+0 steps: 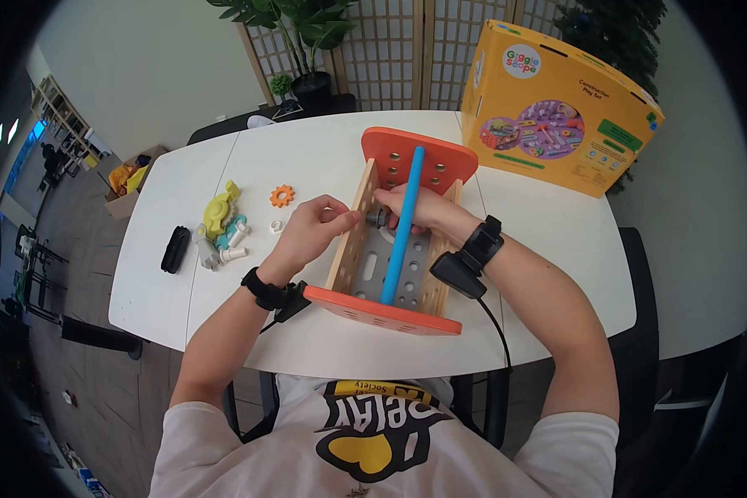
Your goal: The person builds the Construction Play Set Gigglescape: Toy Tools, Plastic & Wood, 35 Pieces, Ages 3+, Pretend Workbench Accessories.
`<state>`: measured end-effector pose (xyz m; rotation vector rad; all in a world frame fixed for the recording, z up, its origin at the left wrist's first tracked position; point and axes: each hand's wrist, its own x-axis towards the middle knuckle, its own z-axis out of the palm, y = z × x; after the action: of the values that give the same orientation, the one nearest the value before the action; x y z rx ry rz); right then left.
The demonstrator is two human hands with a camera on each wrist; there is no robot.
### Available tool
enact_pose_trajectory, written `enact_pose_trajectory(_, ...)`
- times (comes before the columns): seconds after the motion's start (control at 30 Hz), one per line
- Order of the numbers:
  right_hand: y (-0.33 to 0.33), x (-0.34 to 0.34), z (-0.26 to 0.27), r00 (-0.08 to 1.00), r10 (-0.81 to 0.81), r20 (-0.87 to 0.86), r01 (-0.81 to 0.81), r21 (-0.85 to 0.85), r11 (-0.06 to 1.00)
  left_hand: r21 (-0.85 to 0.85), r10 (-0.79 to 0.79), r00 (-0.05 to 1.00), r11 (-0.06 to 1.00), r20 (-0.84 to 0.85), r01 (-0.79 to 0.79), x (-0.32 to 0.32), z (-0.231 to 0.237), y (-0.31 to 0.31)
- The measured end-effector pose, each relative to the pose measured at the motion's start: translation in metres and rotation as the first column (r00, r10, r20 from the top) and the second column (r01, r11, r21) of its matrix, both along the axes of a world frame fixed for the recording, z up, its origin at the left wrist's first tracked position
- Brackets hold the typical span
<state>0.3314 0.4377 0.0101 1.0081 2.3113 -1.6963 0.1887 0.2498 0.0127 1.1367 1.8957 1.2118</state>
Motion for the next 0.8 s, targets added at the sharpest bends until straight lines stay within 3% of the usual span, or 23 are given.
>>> enact_pose_trajectory(0.03,-0.003,0.002,0.001,0.998,-0.028,-0.053,0.028,-0.002,1.000,0.005,-0.006,1.000,1.000,0.013,0.006,-0.001,-0.001,0.000)
enact_pose_trajectory(0.13,0.001,0.007,-0.009,0.967,0.129,-0.222,-0.100,0.135,0.986,0.005,-0.023,0.999,1.000,0.049,0.022,-0.004,-0.002,0.001)
enact_pose_trajectory(0.33,0.002,0.005,0.001,0.984,0.174,-0.028,-0.170,0.110,0.979,-0.022,-0.039,0.994,0.999,0.101,0.042,-0.005,0.003,0.002)
enact_pose_trajectory(0.43,0.005,0.000,-0.002,0.993,0.101,0.063,-0.099,-0.039,0.994,-0.044,-0.046,0.993,0.998,0.109,0.051,-0.005,0.005,0.001)
enact_pose_trajectory(0.53,0.002,-0.002,-0.002,0.999,-0.019,0.039,0.020,-0.022,1.000,-0.050,-0.042,0.995,0.998,0.093,0.047,-0.004,0.005,0.001)
enact_pose_trajectory(0.73,0.005,0.006,-0.016,0.954,0.159,-0.253,-0.111,0.195,0.975,-0.044,-0.037,0.996,0.998,0.086,0.041,-0.003,0.005,0.001)
enact_pose_trajectory(0.8,0.008,0.008,-0.018,0.959,0.177,-0.221,-0.149,0.136,0.979,-0.037,-0.034,0.995,0.999,0.097,0.038,-0.004,0.003,0.002)
